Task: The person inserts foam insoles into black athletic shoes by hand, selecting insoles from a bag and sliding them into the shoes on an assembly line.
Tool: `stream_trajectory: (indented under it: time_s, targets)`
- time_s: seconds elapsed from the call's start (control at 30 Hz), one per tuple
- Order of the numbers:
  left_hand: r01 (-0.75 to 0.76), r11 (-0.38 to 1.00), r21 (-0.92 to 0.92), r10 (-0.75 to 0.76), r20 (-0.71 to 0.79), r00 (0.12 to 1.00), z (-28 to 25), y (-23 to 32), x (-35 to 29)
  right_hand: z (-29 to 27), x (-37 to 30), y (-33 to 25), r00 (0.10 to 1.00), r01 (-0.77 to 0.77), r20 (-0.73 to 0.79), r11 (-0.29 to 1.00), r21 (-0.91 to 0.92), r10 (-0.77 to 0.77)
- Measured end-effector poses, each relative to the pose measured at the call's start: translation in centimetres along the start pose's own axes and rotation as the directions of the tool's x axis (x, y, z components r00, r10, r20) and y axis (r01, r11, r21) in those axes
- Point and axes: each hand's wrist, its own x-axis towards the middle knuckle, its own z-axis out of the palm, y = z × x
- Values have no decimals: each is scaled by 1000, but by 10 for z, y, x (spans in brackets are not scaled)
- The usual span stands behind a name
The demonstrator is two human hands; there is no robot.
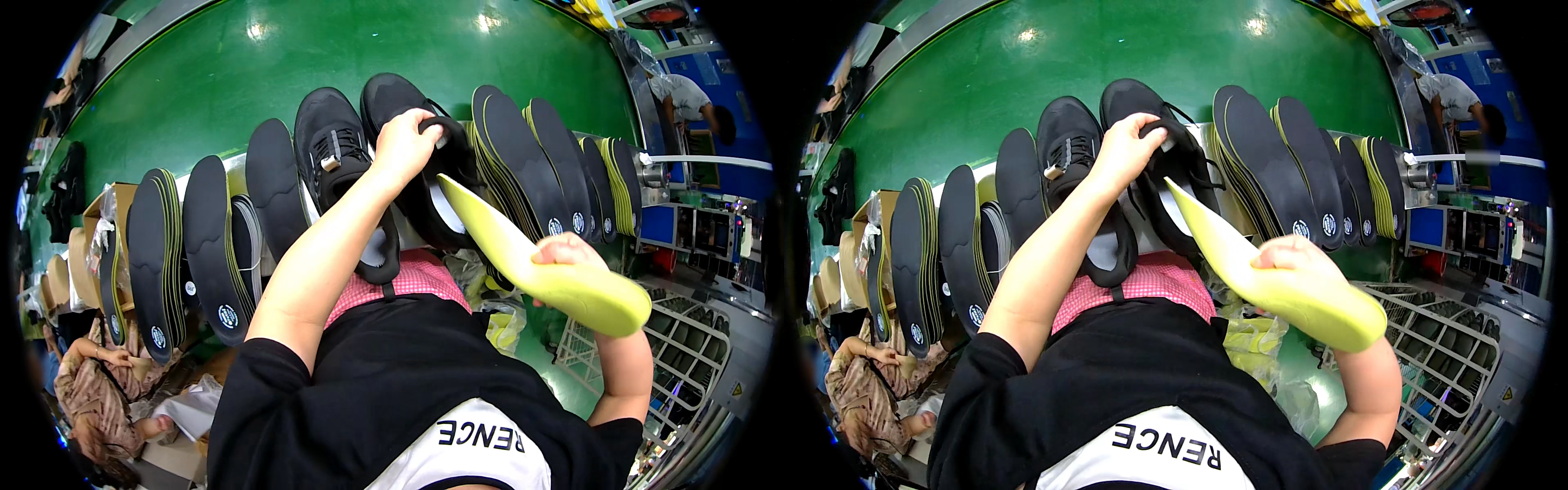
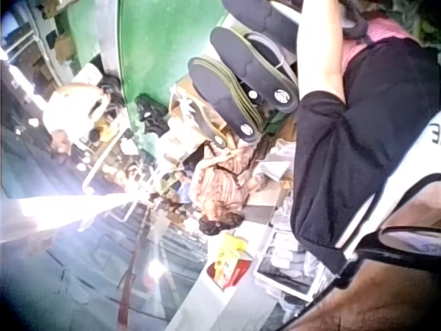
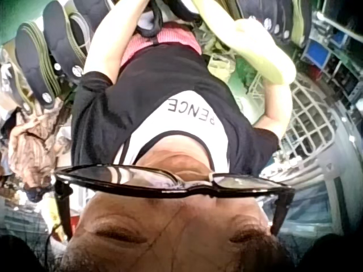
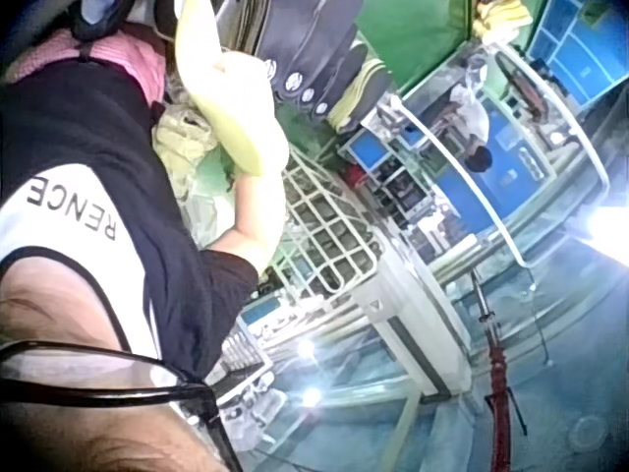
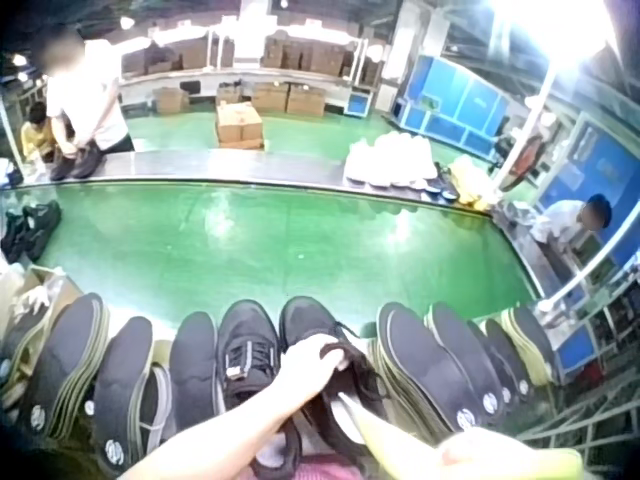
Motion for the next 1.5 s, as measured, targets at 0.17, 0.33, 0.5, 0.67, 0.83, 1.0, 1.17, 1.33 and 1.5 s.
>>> stream_trajectory:
  time_s: [0.17,0.33,0.5,0.67,0.83,1.0,1.17,1.33,1.5]
  targets:
    - [264,926,-269,-202,236,951,11,-18,-1,22,57,3,986,-149,51,978,-146,157]
    - [358,890,-282,-275,292,916,6,-12,-6,83,101,28,987,-43,-123,569,-821,-102]
    - [225,968,-112,-211,127,969,14,-18,-8,96,130,50,951,-42,-175,456,-889,-255]
    - [175,984,-37,-174,21,984,17,-19,-9,95,83,27,940,36,-109,411,-911,-324]
    - [154,983,-103,-147,64,987,17,-24,-9,66,61,9,952,-246,-118,476,-844,283]
    - [175,961,-215,-156,101,982,19,-27,-8,63,69,13,995,-70,-93,486,-871,-25]
    - [165,958,-234,-146,93,985,16,-22,-10,76,100,31,962,49,-55,369,-928,-267]
    - [189,956,-226,-167,111,980,16,-21,-13,90,133,62,987,75,35,261,-962,-158]
    - [69,986,-149,-65,28,997,19,-25,-12,87,148,73,989,113,140,339,-934,55]
